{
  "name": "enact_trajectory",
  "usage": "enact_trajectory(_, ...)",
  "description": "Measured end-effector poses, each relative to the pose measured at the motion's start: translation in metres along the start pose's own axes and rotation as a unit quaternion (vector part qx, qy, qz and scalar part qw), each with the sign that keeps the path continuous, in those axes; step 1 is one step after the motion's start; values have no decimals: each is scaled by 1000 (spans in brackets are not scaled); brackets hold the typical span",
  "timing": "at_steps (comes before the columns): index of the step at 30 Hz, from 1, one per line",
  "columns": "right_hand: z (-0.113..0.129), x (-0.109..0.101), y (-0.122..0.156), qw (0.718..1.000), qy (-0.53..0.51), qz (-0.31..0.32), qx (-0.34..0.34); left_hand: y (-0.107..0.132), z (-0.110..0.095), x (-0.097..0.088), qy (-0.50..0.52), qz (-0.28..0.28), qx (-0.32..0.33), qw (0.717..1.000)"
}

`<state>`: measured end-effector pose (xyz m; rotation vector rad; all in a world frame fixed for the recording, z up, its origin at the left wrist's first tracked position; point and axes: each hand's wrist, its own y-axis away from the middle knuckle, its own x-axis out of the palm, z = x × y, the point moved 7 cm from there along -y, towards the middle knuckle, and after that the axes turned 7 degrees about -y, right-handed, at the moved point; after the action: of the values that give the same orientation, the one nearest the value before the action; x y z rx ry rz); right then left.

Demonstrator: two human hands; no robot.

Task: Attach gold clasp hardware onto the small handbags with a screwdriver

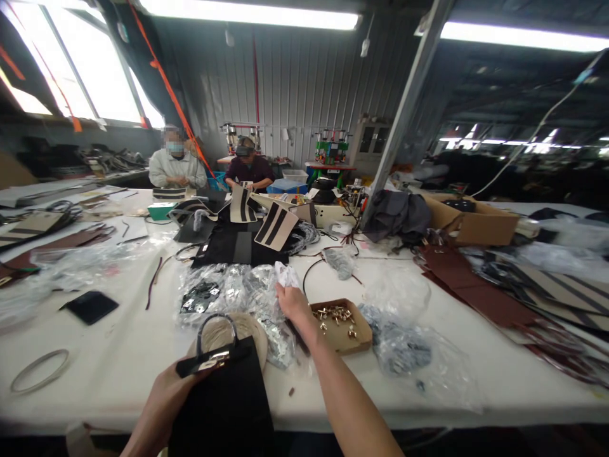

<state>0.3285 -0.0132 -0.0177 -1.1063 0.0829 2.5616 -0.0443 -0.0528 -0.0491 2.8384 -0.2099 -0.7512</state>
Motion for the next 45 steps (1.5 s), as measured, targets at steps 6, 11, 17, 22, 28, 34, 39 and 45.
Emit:
enact_trajectory(6,-37,-39,-46,987,69,-126,76,-12,-10,6,-65,13,34,997)
enact_trajectory(11,-69,-47,-72,983,94,-94,124,-15,-5,6,-77,27,36,996)
enact_trajectory(17,-82,-44,-72,986,107,-96,86,-16,-7,5,-83,14,45,995)
enact_trajectory(22,-90,-59,-67,981,79,-154,89,-11,-10,5,-69,15,31,997)
enact_trajectory(28,-103,-86,-65,977,28,-195,76,-5,-15,4,-58,10,39,998)
enact_trajectory(34,-113,-106,-51,977,38,-192,86,-6,-17,4,-85,10,52,995)
enact_trajectory(39,-109,-114,-42,976,86,-170,106,-2,-19,1,-81,2,51,995)
enact_trajectory(45,-109,-107,-31,975,147,-124,112,2,-21,-1,-76,3,43,996)
